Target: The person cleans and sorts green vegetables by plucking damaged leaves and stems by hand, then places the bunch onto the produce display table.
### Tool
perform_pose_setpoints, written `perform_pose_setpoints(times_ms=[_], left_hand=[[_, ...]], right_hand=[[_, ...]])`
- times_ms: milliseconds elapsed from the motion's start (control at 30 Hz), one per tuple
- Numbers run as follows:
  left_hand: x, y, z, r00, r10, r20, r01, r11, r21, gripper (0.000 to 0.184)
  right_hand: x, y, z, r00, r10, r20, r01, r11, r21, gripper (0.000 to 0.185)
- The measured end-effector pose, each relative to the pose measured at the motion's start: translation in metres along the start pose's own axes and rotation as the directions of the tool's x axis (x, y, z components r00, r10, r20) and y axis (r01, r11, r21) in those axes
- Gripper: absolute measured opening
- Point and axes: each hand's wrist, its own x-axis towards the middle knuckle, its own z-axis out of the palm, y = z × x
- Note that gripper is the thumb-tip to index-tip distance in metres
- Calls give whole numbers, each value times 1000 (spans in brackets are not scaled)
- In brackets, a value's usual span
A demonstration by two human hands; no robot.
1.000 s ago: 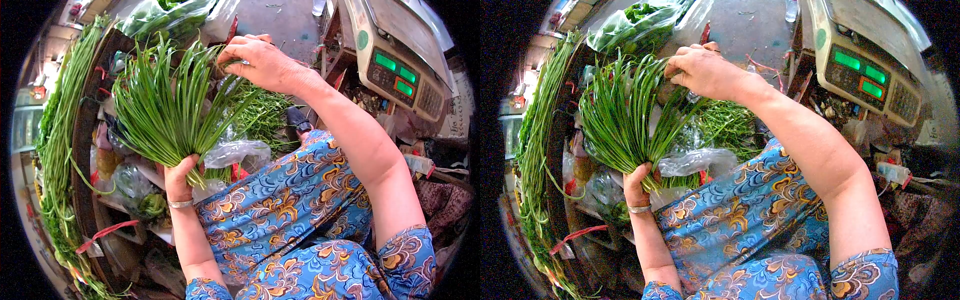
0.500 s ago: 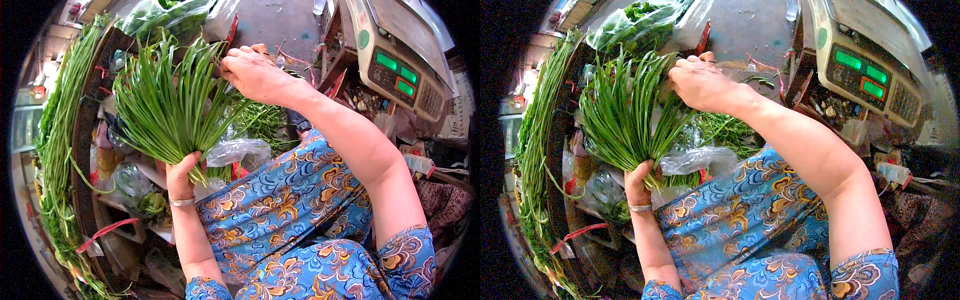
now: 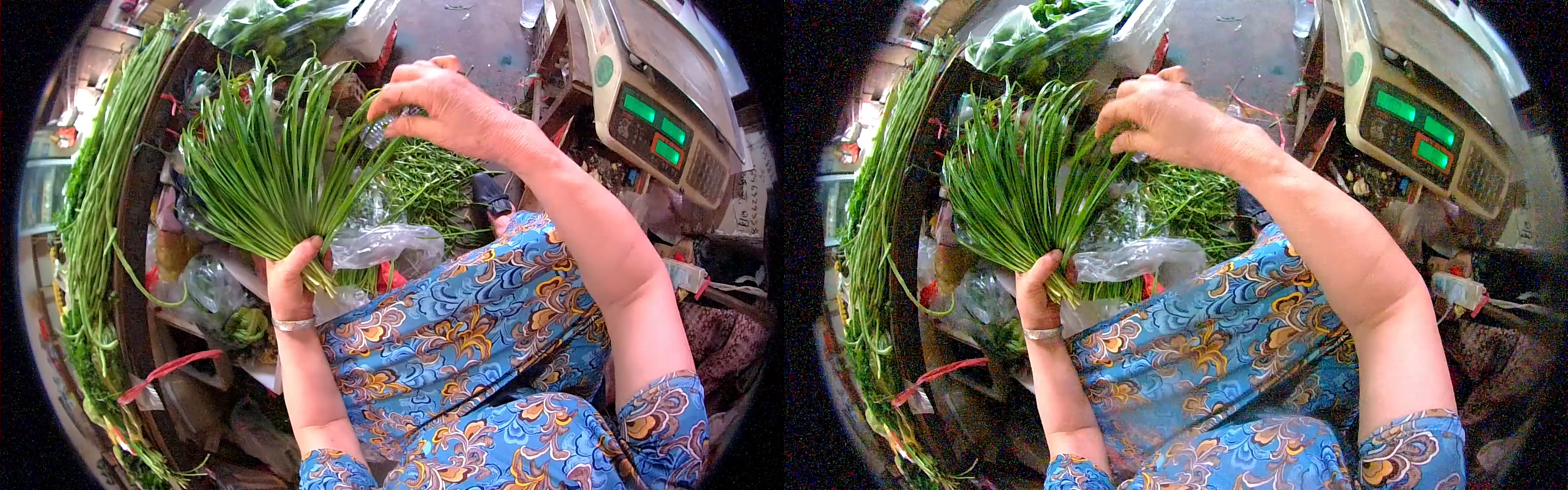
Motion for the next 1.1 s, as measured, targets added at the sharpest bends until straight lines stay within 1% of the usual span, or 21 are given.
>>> perform_pose_setpoints(times_ms=[33, 100, 133, 233, 267, 333, 367, 433, 500, 567, 600, 633, 700, 733, 767, 833, 867, 967, 1033, 1067, 1100], left_hand=[[1, -2, -2, 1000, 9, 14, -9, 1000, 5, 29], [1, -3, -3, 999, 16, 29, -16, 1000, 10, 29], [1, -3, -3, 999, 11, 32, -11, 1000, -2, 29], [1, -3, -3, 999, 9, 33, -8, 1000, -14, 29], [1, -3, -4, 999, 9, 33, -9, 1000, -15, 29], [-1, -2, -2, 1000, 2, 24, -1, 1000, -18, 29], [-1, -1, -1, 1000, -5, 17, 5, 1000, -22, 29], [0, -1, -5, 999, -25, 29, 25, 999, -33, 32], [1, -1, -7, 998, -43, 40, 45, 998, -44, 36], [0, 0, -7, 999, -29, 28, 31, 998, -60, 36], [0, 1, -6, 999, -30, 27, 31, 998, -61, 36], [-1, 4, -4, 1000, -23, 5, 23, 999, -27, 32], [-1, 5, -3, 1000, -15, -14, 15, 1000, 5, 28], [-1, 5, -4, 1000, -11, -10, 12, 1000, 13, 28], [0, 5, -5, 1000, -8, -6, 8, 1000, 22, 28], [1, 4, -5, 1000, -8, -19, 8, 1000, 22, 28], [1, 3, -5, 999, -7, -34, 7, 1000, 21, 28], [0, 5, -2, 1000, -4, -18, 5, 1000, 25, 29], [1, 1, -4, 1000, -13, -19, 14, 999, 28, 30], [1, 0, -6, 1000, -23, -21, 24, 999, 32, 30], [1, 1, -6, 1000, -20, -22, 21, 999, 33, 30]], right_hand=[[-1, -1, 4, 1000, 1, 0, -1, 1000, 0, 15], [-3, -2, 9, 996, -23, 85, 31, 995, -94, 15], [-3, -1, 11, 993, -55, 103, 64, 994, -93, 13], [-2, -3, 13, 988, 18, 150, -3, 995, -99, 12], [-2, -4, 15, 988, 16, 151, -1, 995, -99, 12], [-3, -7, 21, 999, 30, 46, -26, 996, -89, 13], [-3, -6, 21, 998, 30, 46, -26, 996, -89, 13], [0, 0, 20, 983, 150, -109, -162, 981, -103, 14], [3, 9, 7, 963, 243, -117, -241, 970, 34, 16], [3, 17, -4, 932, 342, -117, -331, 938, 106, 17], [3, 17, -11, 934, 330, -135, -328, 944, 36, 17], [3, 19, -12, 934, 331, -133, -329, 944, 36, 17], [2, 22, -15, 927, 317, -201, -341, 935, -100, 18], [0, 22, -17, 928, 326, -180, -354, 922, -156, 20], [-2, 26, -15, 928, 327, -181, -355, 922, -156, 20], [-5, 34, -8, 961, 233, -148, -267, 921, -284, 22], [-7, 38, -8, 960, 235, -150, -269, 920, -284, 22], [-2, 27, -18, 953, 285, -101, -303, 897, -322, 24], [6, 4, -32, 851, 525, 21, -507, 829, -236, 25], [7, 2, -34, 852, 523, 18, -505, 831, -234, 25], [7, 2, -36, 878, 476, 50, -437, 841, -320, 25]])
